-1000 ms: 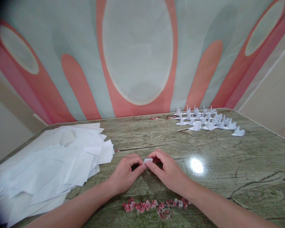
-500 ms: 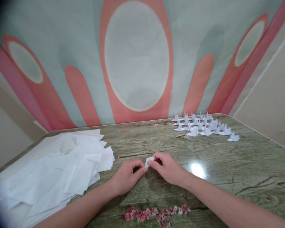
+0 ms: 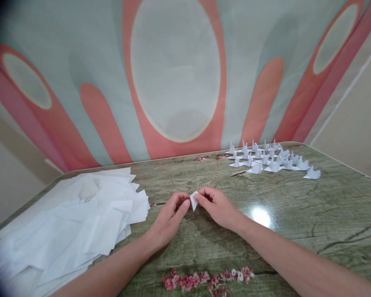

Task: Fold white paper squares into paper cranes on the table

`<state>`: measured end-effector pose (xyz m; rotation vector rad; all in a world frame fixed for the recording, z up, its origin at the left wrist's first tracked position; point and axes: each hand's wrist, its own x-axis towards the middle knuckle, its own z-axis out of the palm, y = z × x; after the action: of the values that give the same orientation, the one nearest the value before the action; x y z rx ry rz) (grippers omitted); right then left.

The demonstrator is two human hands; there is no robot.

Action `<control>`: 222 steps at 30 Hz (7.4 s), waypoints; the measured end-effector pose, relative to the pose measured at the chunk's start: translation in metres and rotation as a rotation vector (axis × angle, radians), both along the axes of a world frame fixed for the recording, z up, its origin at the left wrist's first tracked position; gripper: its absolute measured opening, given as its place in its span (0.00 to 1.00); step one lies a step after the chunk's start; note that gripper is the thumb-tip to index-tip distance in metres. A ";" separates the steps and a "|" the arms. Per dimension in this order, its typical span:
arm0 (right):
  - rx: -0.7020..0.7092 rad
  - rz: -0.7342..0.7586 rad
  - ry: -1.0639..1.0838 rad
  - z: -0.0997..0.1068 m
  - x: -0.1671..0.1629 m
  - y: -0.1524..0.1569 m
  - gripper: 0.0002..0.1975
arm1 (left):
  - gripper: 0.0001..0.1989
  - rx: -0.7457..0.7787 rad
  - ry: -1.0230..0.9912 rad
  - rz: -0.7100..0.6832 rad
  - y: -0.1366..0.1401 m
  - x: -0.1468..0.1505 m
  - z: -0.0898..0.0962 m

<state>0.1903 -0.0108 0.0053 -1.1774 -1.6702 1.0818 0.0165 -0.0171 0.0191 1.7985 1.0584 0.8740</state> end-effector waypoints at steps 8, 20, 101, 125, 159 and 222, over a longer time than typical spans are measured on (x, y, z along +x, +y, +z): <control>0.080 0.029 -0.097 0.002 -0.001 -0.008 0.13 | 0.09 -0.116 -0.094 0.019 0.004 0.002 -0.005; 0.057 0.095 0.048 0.002 0.002 -0.007 0.11 | 0.08 -0.065 -0.050 0.018 0.004 0.000 -0.008; -0.004 0.076 0.146 -0.003 0.000 -0.006 0.11 | 0.09 0.010 -0.153 0.059 0.007 -0.001 -0.015; -0.013 0.125 0.177 -0.005 0.002 -0.007 0.15 | 0.09 0.056 -0.156 0.118 0.007 -0.001 -0.013; 0.077 0.049 0.070 -0.009 -0.001 -0.002 0.14 | 0.15 -0.095 -0.307 0.005 0.003 0.004 -0.014; -0.018 -0.077 0.226 -0.004 -0.018 -0.021 0.09 | 0.18 -0.255 -0.356 -0.080 -0.007 0.008 -0.011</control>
<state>0.1723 -0.0321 0.0009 -1.0787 -1.4337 1.1382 0.0242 -0.0244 0.0084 1.4006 0.8212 0.9238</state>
